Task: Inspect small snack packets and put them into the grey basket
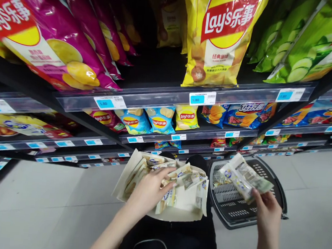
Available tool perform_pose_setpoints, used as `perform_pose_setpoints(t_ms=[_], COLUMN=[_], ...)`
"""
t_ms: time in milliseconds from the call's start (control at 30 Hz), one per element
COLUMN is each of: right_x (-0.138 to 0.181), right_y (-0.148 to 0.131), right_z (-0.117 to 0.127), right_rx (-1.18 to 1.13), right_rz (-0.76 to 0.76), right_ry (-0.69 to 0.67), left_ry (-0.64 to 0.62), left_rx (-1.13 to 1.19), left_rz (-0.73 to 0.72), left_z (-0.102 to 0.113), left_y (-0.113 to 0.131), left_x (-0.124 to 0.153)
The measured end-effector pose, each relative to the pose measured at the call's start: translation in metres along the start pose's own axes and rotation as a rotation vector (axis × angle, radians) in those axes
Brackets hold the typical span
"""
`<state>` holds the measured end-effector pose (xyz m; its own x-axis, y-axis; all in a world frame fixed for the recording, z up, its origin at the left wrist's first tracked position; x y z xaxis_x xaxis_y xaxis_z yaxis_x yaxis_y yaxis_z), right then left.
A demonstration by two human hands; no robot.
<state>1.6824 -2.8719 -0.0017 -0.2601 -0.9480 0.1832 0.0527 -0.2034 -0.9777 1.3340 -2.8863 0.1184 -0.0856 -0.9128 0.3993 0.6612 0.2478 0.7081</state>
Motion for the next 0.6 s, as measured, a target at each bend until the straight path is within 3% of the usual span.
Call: perform_pose_setpoints(t_ms=[67,100,200,367,600], right_x=[-0.027,-0.038,-0.06,-0.08,-0.123], right_y=[0.032,0.049,0.092,0.139,0.165], right_z=[0.025,0.031,0.033,-0.009,-0.054], right_rx=[0.348,0.566,0.775,0.9,0.934], right_rz=[-0.041,-0.089,-0.214,-0.393,-0.494], right_ry=[0.046,0.003,-0.067,-0.205,-0.323], left_ry=[-0.026,-0.009,0.046,-0.081,-0.172], left_rx=[-0.319,-0.459,-0.727,-0.792,-0.795], left_rz=[0.079,0.117,0.248,0.418,0.489], left_z=[-0.006,-0.009,-0.02,-0.038,-0.044], left_y=[-0.01,-0.015,-0.029,-0.047,-0.057], left_x=[-0.002,-0.003,-0.004,0.003,0.011])
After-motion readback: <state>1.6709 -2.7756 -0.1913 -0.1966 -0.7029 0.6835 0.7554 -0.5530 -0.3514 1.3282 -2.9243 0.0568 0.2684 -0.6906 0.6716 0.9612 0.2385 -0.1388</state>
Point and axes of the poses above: each hand's wrist, its own x-axis away from the middle knuckle, its own z-axis out of the back of the hand, y = z × x, the point moved 4 cm from there along -x, towards the middle knuckle, and after that the axes turned 10 degrees about -y, right-handed, at the moved point
